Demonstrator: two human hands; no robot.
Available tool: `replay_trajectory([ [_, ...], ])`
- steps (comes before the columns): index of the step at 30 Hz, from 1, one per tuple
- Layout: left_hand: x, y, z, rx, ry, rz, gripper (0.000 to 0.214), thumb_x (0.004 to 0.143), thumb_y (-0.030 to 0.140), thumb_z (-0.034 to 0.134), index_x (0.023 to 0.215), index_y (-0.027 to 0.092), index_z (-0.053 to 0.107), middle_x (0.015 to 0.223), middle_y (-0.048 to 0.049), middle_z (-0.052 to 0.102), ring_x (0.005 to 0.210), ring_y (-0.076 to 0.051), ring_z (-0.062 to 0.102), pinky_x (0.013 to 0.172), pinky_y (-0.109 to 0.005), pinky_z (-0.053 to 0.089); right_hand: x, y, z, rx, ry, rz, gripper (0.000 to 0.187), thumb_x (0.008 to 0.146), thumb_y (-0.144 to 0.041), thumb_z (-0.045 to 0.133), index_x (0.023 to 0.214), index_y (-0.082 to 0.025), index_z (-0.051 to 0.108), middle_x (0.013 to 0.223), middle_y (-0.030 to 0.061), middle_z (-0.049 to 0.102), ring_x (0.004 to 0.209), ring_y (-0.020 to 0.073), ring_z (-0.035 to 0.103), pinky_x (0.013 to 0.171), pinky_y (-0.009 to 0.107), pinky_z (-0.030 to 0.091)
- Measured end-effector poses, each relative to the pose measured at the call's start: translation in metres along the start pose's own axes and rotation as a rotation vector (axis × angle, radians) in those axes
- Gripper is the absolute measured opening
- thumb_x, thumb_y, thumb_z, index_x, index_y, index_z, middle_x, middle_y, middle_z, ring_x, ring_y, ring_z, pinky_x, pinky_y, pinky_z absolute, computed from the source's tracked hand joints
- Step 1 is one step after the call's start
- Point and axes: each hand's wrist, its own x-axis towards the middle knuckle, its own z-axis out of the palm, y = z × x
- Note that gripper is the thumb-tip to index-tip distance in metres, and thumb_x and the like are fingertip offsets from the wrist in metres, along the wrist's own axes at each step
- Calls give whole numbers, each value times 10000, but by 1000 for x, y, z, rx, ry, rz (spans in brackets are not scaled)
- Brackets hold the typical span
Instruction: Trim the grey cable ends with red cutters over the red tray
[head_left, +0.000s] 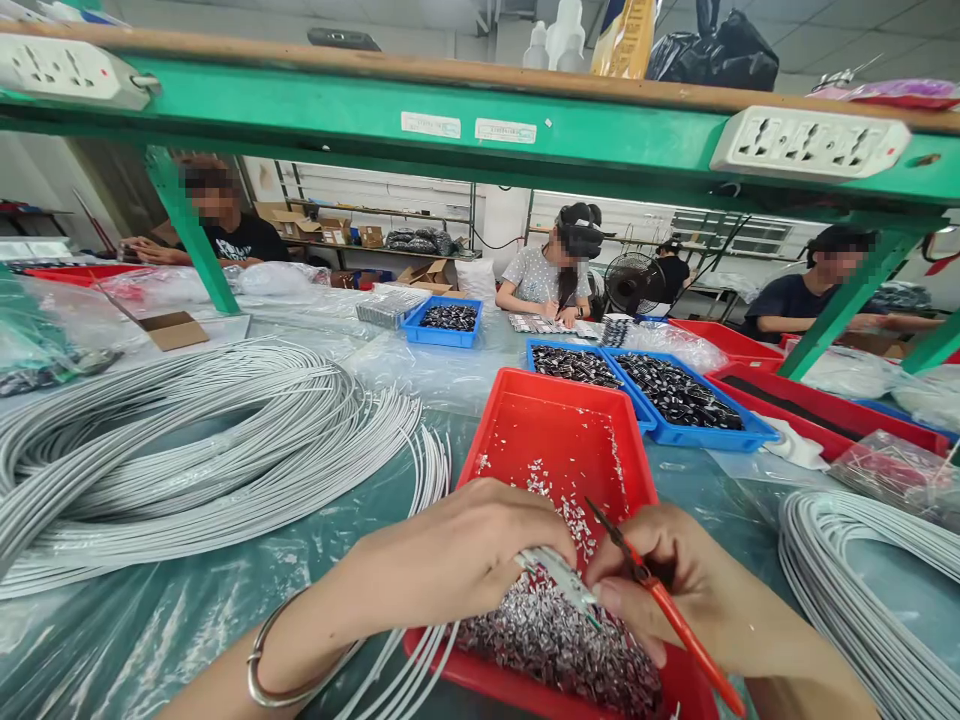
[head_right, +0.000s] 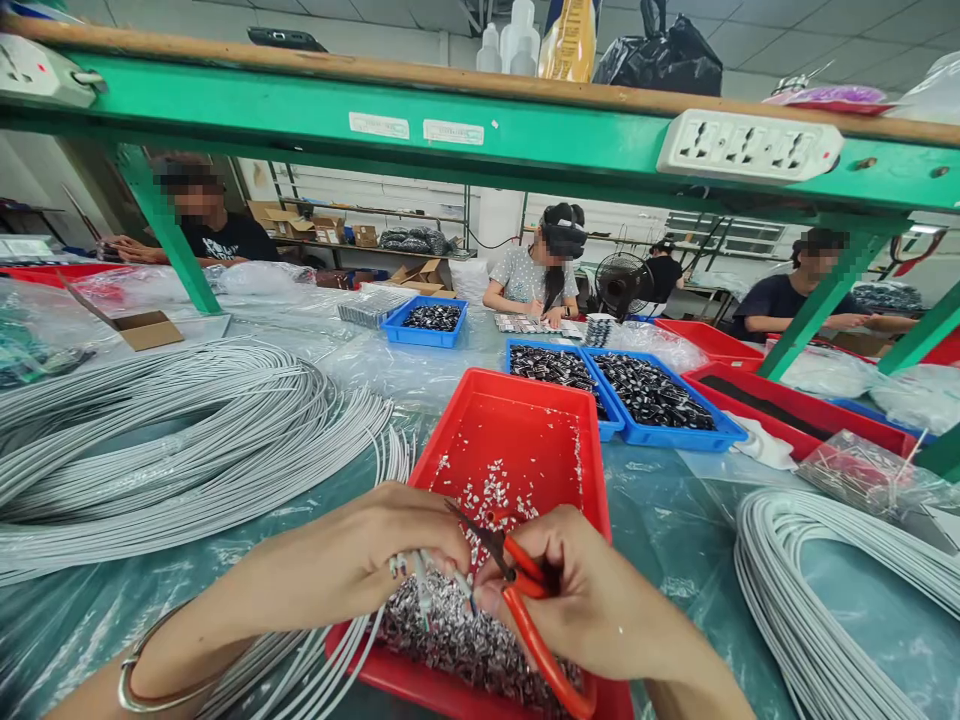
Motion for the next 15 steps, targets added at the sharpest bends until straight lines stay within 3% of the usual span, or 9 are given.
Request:
replay_trajectory([
  [5, -2, -1, 4, 37, -14, -45, 520, 626, -76, 336, 952, 171, 658, 907, -65, 701, 893, -227, 625, 812, -341, 450, -3, 1, 4, -196, 16, -47, 387, 764, -142, 545, 494, -222, 280, 497, -88, 230, 458, 94, 214, 422, 249, 197],
  [8, -2, -3, 6, 49, 18, -86, 500, 634, -69, 343, 940, 176, 654, 888, -63, 692, 867, -226, 623, 792, -343, 452, -4, 0, 12, -295, 158, -92, 341, 662, -63, 522, 526, -224, 254, 534, -81, 213, 490, 99, 204, 430, 248, 198],
  [12, 0, -8, 6, -2, 81, -66, 455, 663, -73, 363, 919, 174, 646, 882, -49, 671, 850, -195, 602, 808, -318, 429, 2, -1, 25, -64, 336, -105, 188, 654, -109, 506, 556, -221, 391, 514, -79, 282, 453, 88, 229, 397, 235, 191],
  [15, 3, -8, 7, -82, 190, -64, 335, 763, -31, 411, 839, 186, 654, 763, -15, 645, 752, -158, 585, 763, -285, 431, 10, 2, 29, 162, 385, -61, 171, 654, -149, 576, 560, -211, 448, 482, -86, 324, 438, 81, 231, 401, 236, 168],
])
